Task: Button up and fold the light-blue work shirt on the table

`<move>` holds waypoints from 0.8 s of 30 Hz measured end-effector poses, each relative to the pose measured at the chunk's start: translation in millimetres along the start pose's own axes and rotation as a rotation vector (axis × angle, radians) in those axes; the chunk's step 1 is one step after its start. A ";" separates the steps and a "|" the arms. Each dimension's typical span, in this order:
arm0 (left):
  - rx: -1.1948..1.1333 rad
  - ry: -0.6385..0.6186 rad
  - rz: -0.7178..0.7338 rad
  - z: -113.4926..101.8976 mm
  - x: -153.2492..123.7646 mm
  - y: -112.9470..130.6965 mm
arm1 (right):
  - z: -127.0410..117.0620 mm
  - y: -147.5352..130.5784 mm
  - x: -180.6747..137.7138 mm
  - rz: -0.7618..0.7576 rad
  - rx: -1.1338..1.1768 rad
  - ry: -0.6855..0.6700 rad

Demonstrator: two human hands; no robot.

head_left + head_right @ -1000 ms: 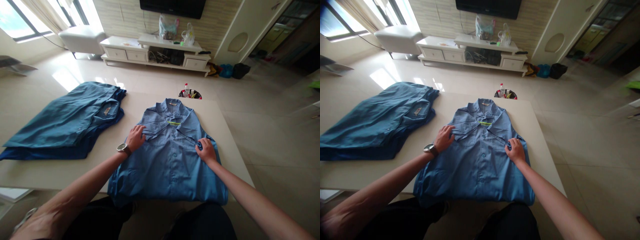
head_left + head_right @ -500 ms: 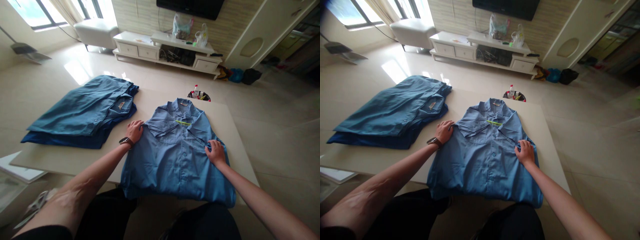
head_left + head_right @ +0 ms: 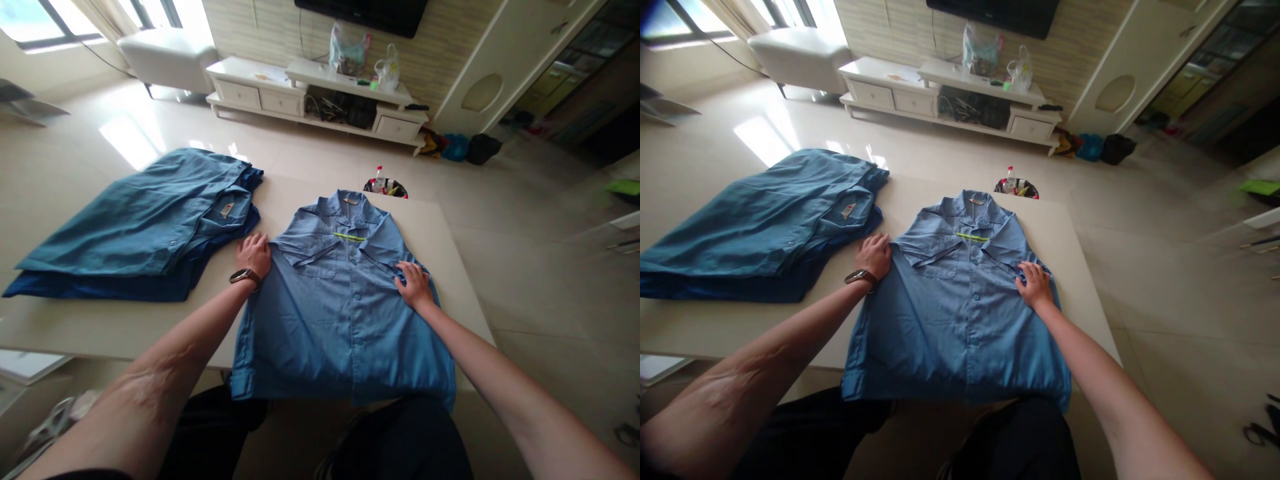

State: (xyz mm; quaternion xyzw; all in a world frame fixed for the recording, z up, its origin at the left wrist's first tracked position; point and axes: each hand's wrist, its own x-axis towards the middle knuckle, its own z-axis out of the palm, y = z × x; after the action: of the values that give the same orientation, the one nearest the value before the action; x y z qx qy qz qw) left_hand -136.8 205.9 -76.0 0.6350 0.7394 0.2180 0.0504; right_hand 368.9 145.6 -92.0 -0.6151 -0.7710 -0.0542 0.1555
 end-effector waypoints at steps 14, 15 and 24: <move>-0.003 0.032 0.076 10.8 42.1 7.5 | 4.1 6.6 19.1 0.062 0.018 -0.021; 0.010 0.040 0.081 11.4 42.1 6.6 | 4.9 7.3 22.0 0.067 0.019 -0.016; 0.035 0.000 0.091 7.5 42.0 9.8 | 6.0 11.2 37.8 0.040 -0.081 -0.056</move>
State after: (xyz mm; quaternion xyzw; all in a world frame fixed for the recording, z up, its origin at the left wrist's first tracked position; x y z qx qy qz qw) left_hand -133.1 249.2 -70.5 0.6688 0.7133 0.2073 0.0292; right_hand 371.3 185.1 -87.3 -0.6375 -0.7598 -0.0652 0.1097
